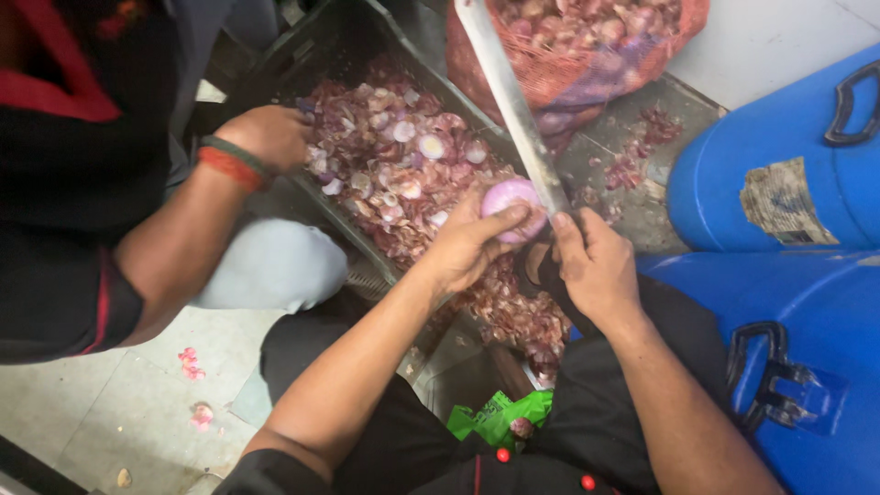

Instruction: The person sits on the floor and peels red onions using a knife. They remove the outer layers and place the peeled onions into a green plastic basket. A coworker is also peeling onions nearby.

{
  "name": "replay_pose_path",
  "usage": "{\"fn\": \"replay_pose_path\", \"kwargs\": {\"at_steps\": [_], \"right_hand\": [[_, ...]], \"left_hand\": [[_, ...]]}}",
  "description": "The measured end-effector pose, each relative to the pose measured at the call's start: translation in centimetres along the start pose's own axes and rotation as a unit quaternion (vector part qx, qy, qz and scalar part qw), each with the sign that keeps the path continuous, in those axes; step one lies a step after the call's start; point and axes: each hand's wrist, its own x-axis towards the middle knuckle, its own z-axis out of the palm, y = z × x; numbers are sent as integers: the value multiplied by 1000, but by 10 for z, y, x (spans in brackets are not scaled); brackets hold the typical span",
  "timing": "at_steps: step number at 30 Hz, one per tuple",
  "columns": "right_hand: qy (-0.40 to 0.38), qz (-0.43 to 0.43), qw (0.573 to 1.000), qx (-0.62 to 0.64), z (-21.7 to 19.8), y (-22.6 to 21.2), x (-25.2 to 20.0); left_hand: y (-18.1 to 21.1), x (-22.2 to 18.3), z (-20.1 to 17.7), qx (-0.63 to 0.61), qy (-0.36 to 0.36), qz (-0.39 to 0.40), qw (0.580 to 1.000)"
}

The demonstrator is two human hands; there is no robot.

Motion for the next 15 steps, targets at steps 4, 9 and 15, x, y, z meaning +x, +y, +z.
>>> {"fn": "replay_pose_path", "kwargs": {"at_steps": [4, 9, 15], "right_hand": [[-22, -29, 999, -27, 0, 8, 2], [-78, 43, 996, 11, 6, 25, 9], [-86, -30, 995, -45, 9, 55, 11]], "left_hand": [[-4, 10, -7, 9, -9, 29, 999], [-14, 31, -30, -17, -35, 89, 995], [-57, 28, -22, -13, -8, 44, 999]]}}
